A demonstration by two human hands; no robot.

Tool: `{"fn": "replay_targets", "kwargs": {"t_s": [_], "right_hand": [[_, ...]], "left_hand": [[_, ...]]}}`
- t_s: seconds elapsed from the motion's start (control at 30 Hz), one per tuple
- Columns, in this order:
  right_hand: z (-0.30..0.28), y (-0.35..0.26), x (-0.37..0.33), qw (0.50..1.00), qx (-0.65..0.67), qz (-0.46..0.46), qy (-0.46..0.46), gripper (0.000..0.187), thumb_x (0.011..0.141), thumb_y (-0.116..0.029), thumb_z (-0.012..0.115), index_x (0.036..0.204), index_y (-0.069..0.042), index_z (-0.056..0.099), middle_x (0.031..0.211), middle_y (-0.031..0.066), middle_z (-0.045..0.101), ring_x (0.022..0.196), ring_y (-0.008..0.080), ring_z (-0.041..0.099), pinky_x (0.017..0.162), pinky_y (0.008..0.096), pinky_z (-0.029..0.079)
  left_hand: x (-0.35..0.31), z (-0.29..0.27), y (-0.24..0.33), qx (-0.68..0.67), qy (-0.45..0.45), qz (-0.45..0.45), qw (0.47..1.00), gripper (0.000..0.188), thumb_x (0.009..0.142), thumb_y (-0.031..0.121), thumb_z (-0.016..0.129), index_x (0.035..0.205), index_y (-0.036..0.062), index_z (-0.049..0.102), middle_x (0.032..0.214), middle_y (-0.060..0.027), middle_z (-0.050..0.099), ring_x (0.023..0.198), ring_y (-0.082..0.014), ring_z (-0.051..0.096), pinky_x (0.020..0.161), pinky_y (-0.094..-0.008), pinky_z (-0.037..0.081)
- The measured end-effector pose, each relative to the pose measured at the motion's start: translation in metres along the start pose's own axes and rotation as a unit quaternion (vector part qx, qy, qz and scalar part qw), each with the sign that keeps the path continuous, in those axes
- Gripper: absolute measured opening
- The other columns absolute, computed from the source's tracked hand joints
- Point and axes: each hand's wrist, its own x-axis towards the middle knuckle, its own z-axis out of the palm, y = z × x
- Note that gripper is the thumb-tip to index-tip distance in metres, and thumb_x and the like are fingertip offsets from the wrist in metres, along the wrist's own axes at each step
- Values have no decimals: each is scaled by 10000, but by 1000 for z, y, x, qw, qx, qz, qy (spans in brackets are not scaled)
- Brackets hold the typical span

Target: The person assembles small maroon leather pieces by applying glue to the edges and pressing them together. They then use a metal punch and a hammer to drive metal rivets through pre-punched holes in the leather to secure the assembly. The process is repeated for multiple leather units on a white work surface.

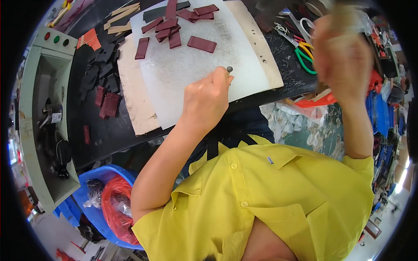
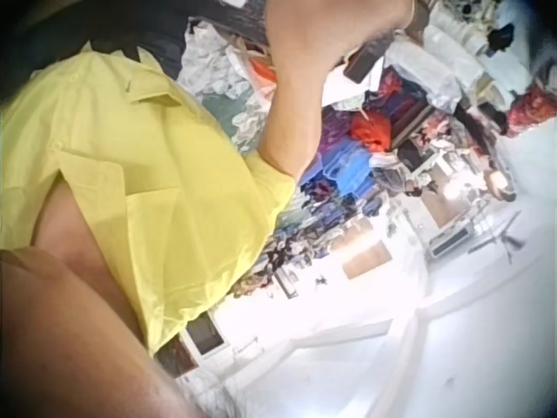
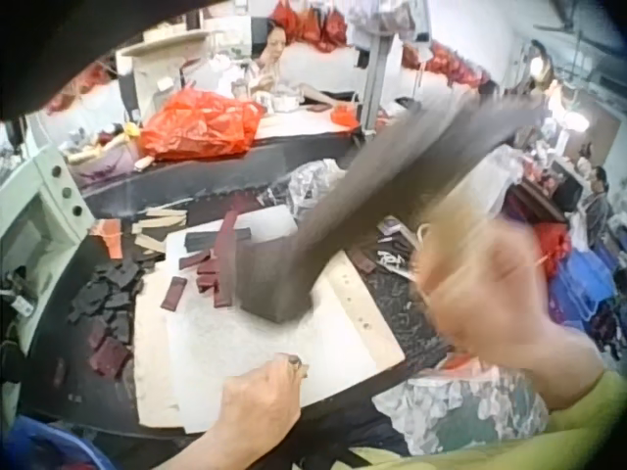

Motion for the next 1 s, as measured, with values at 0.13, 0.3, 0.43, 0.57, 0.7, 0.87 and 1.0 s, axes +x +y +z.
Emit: {"fn": "replay_targets", "kwargs": {"t_s": [0.13, 0.3, 0.43, 0.57, 0.7, 0.87, 1.0], "right_hand": [[-2, -1, 4, 966, -220, -40, -133, 307, 882, -307, 722, 837, -38, 582, 618, 135, 573, 556, 274, 560, 515, 348, 431], [-15, 36, -8, 876, -461, 1, -141, 322, 852, -335, 738, 833, -46, 598, 597, 171, 572, 583, 378, 592, 535, 444, 452], [10, 62, -35, 879, -440, -19, -181, 346, 861, -340, 725, 827, -43, 551, 574, 159, 571, 571, 378, 603, 511, 448, 462], [23, 75, -39, 869, -453, -21, -199, 327, 855, -319, 721, 822, -54, 532, 575, 150, 577, 570, 375, 612, 505, 455, 476], [21, 77, -38, 863, -458, -43, -210, 295, 845, -280, 720, 855, -66, 518, 570, 138, 575, 567, 364, 620, 499, 443, 481], [21, 78, -37, 860, -463, -46, -210, 289, 834, -261, 732, 870, -69, 520, 575, 127, 584, 569, 348, 629, 497, 428, 486], [21, 77, -37, 860, -463, -33, -213, 288, 827, -252, 739, 875, -66, 524, 577, 126, 585, 572, 344, 632, 496, 424, 486]], "left_hand": [[4, 1, 1, 18, -16, 4, 1000, 205, 892, 79, 687, 817, 32, 502, 711, -106, 655, 565, -301, 636, 483, -364, 482], [-1, -2, -3, -6, -15, -17, 1000, 179, 901, 92, 675, 837, 30, 520, 730, -109, 668, 586, -306, 643, 510, -380, 490], [1, -6, -2, -30, -18, -17, 999, 120, 896, 83, 678, 901, 26, 573, 748, -110, 681, 592, -304, 647, 517, -371, 487], [-2, -7, -7, -42, -15, -1, 999, 100, 887, 72, 684, 927, 38, 598, 712, -104, 667, 570, -295, 639, 498, -363, 479], [-7, -1, -8, -88, 65, -77, 991, 99, 891, 73, 692, 916, 50, 599, 686, -88, 653, 530, -271, 624, 485, -333, 468], [-7, -3, -9, -294, 45, -262, 918, 145, 998, 70, 583, 985, -75, 583, 940, -163, 706, 850, -193, 718, 776, -278, 593], [-7, -1, -6, -297, 53, -268, 915, 143, 989, 68, 599, 994, -75, 593, 933, -157, 709, 842, -181, 717, 770, -271, 590]]}}
